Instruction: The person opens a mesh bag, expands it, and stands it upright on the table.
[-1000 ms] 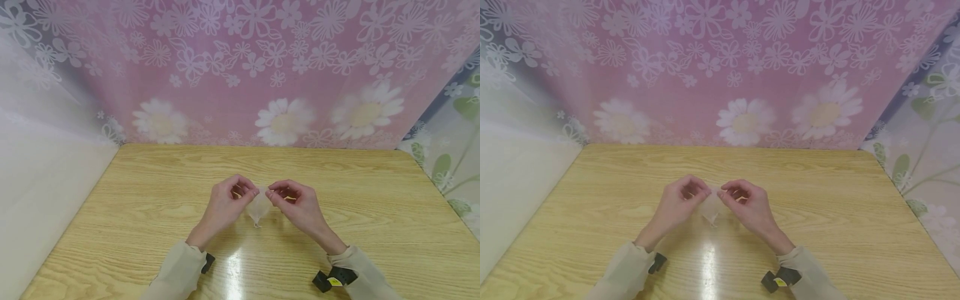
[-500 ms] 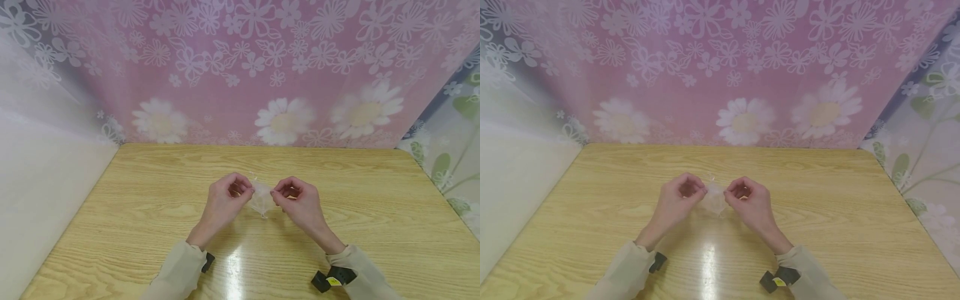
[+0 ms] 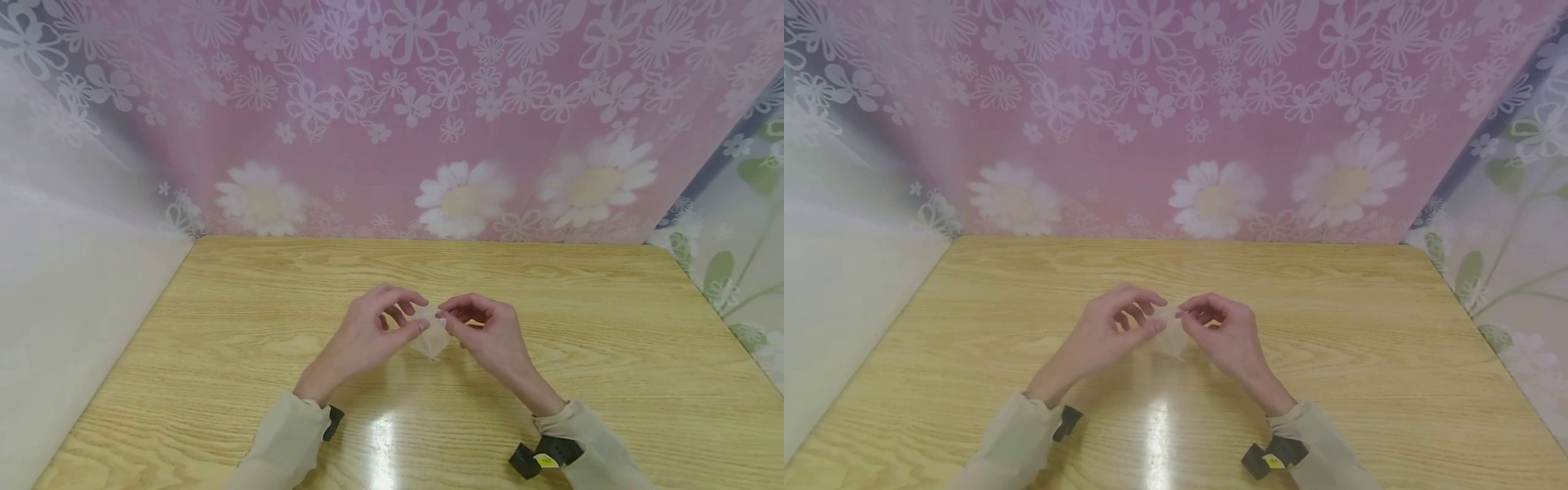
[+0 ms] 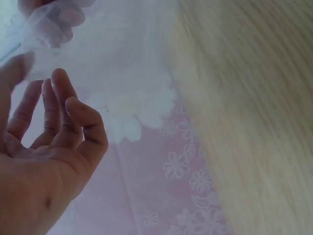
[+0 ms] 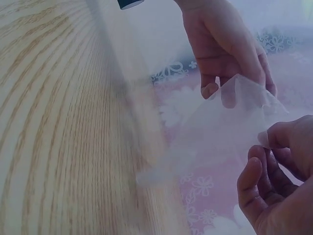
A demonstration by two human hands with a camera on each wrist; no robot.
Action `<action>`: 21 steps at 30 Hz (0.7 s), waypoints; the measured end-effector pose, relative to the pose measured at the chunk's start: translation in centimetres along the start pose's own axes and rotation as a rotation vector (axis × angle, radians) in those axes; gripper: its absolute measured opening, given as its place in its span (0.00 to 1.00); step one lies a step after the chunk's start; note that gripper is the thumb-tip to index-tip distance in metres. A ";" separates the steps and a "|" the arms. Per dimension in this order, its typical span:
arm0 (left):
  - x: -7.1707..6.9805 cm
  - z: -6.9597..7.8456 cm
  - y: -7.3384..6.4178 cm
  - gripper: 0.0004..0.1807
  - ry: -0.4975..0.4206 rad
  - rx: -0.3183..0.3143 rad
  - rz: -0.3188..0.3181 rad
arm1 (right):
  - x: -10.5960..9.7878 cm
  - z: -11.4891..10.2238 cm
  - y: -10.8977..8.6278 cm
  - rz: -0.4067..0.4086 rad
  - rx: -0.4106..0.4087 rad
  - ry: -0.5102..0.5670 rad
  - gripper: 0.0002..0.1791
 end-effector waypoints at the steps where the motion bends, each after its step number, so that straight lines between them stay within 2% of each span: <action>1: 0.0 0.1 0.1 0.09 0.003 0.013 0.001 | 0.0 0.0 0.0 -0.001 0.002 0.001 0.05; 4: 0.0 0.2 0.2 0.03 -0.001 0.031 0.023 | 0.1 0.0 0.0 -0.002 0.001 0.011 0.05; 6: -0.1 0.0 0.2 0.02 -0.006 0.021 0.054 | 0.0 -0.1 0.1 0.005 0.001 0.023 0.06; 11: -0.8 -0.7 0.2 0.03 -0.021 -0.026 0.181 | -0.5 -0.2 0.0 0.028 -0.001 0.038 0.07; 15: -1.2 -1.1 0.0 0.04 -0.050 -0.058 0.268 | -0.6 -0.2 0.0 0.009 0.005 0.042 0.08; 17: -1.1 -1.2 0.0 0.04 -0.074 -0.065 0.289 | -0.4 -0.2 0.0 -0.005 0.013 0.042 0.08; 21: -0.5 -1.4 -0.1 0.04 -0.126 -0.075 0.279 | -0.1 -0.1 0.0 -0.013 0.022 0.026 0.09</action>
Point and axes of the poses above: each hand's wrist, its own y-axis towards the middle knuckle, its own x-axis out of the palm, z = x × y, the point moved 8 cm from there along y, towards the middle knuckle, and after that the axes turned 2 degrees about x, right-handed, at the moved point
